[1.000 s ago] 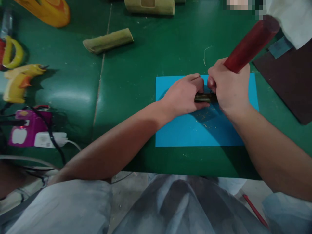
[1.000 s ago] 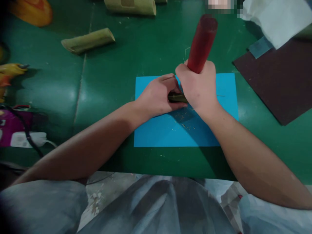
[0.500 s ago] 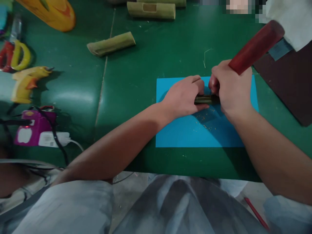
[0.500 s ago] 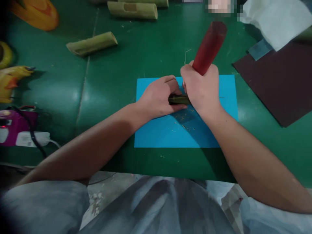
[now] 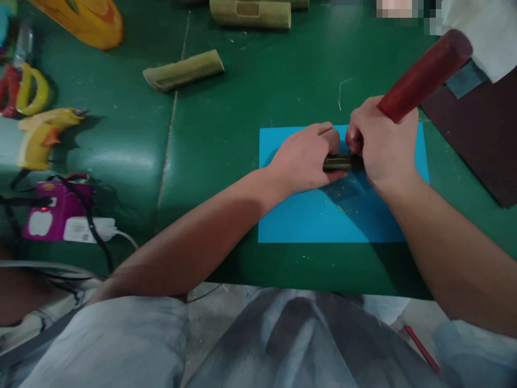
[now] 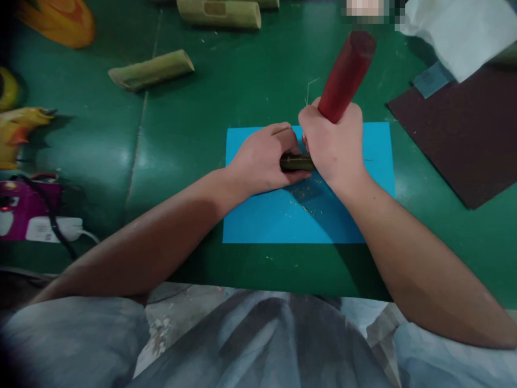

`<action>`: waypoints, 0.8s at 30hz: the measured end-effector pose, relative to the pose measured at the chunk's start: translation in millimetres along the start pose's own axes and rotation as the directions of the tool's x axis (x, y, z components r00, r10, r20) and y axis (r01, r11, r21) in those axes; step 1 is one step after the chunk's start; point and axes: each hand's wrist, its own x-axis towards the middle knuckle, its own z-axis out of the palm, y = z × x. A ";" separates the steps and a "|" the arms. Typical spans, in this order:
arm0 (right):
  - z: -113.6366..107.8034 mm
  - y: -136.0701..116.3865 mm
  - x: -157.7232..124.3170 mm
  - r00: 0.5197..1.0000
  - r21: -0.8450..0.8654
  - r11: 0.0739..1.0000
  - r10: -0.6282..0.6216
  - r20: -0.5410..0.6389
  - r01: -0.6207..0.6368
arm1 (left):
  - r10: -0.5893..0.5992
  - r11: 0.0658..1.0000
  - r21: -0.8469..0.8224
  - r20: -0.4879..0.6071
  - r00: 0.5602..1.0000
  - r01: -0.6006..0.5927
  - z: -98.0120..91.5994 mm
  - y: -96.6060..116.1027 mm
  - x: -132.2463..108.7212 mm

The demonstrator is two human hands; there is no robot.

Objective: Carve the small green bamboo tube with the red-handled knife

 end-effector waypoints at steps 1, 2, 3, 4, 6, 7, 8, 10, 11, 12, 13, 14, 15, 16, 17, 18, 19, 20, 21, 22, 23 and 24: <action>-0.5 0.1 0.5 1.000 -0.014 1.000 0.000 0.008 0.000 | 0.007 1.000 -0.001 0.000 1.000 -0.007 1.0 -0.9 0.2; -1.1 -0.1 0.7 1.000 -0.022 1.000 -0.010 0.016 0.010 | 0.014 1.000 -0.001 -0.001 1.000 -0.014 1.9 -1.6 0.3; -1.7 -0.5 0.7 0.999 -0.031 0.999 -0.018 0.034 0.019 | 0.021 1.000 0.000 -0.001 1.000 -0.021 2.7 -1.9 0.4; -2.2 -1.3 0.5 0.999 -0.041 0.999 -0.018 0.049 0.020 | 0.030 1.000 0.002 0.000 1.000 -0.030 3.2 -1.9 0.3; -3.4 -3.8 -0.3 0.997 -0.061 0.998 0.004 0.082 0.001 | 0.049 0.999 0.011 0.007 0.999 -0.049 3.4 -0.6 -0.6; -4.0 -5.3 -0.7 0.995 -0.067 0.998 0.019 0.096 -0.013 | 0.060 0.998 0.015 0.007 0.998 -0.060 3.1 0.5 -1.4; -4.7 -6.9 -1.0 0.994 -0.069 0.997 0.032 0.103 -0.025 | 0.070 0.997 0.018 0.001 0.998 -0.070 2.7 1.7 -2.4; -6.1 -10.2 -1.2 0.993 -0.066 0.997 0.037 0.109 -0.030 | 0.083 0.996 0.018 -0.025 0.996 -0.083 1.7 4.0 -4.6; -6.8 -11.8 -1.2 0.993 -0.066 0.997 0.039 0.113 -0.032 | 0.085 0.996 0.017 -0.040 0.996 -0.085 1.3 4.8 -5.6; -7.5 -13.4 -1.2 0.993 -0.068 0.997 0.046 0.112 -0.038 | 0.086 0.996 0.016 -0.049 0.995 -0.085 0.9 5.5 -6.5; -8.2 -15.1 -1.3 0.992 -0.069 0.997 0.053 0.115 -0.046 | 0.086 0.996 0.016 -0.048 0.995 -0.085 0.5 6.0 -7.2; -8.8 -16.7 -1.5 0.991 -0.068 0.996 0.059 0.118 -0.051 | 0.085 0.996 0.017 -0.043 0.995 -0.084 0.0 6.5 -7.6; -9.3 -18.0 -1.8 0.990 -0.070 0.996 0.063 0.127 -0.054 | 0.085 0.996 0.019 -0.035 0.996 -0.085 -0.5 7.1 -7.7; -9.6 -19.0 -2.1 0.990 -0.072 0.996 0.059 0.130 -0.050 | 0.087 0.996 0.020 -0.025 0.996 -0.086 -1.2 7.7 -7.8; -9.8 -19.3 -2.5 0.991 -0.076 0.996 0.046 0.124 -0.037 | 0.090 0.996 0.023 -0.017 0.996 -0.089 -1.8 8.4 -7.6; -9.7 -19.0 -2.8 0.993 -0.081 0.996 0.033 0.116 -0.023 | 0.093 0.995 0.027 -0.012 0.996 -0.093 -2.5 9.1 -7.3; -9.4 -17.9 -3.1 0.995 -0.086 0.996 0.020 0.100 -0.012 | 0.100 0.994 0.034 -0.010 0.995 -0.100 -3.1 9.7 -6.9; -9.0 -16.2 -3.3 0.996 -0.084 0.996 0.009 0.085 -0.002 | 0.107 0.993 0.042 -0.012 0.994 -0.107 -3.5 10.2 -6.4; -8.4 -14.1 -3.5 0.997 -0.069 0.998 0.000 0.072 0.005 | 0.113 0.993 0.047 -0.017 0.993 -0.113 -4.0 10.6 -5.8; -7.8 -11.9 -3.7 0.998 -0.043 0.999 -0.007 0.065 0.009 | 0.116 0.992 0.051 -0.020 0.993 -0.115 -4.3 10.7 -5.2; -7.2 -10.0 -3.9 0.998 -0.012 1.000 -0.009 0.065 0.010 | 0.114 0.992 0.052 -0.016 0.993 -0.113 -4.7 10.7 -4.6; -6.8 -8.4 -4.2 0.998 0.012 1.000 -0.011 0.066 0.010 | 0.106 0.993 0.050 -0.008 0.994 -0.105 -5.1 10.6 -4.0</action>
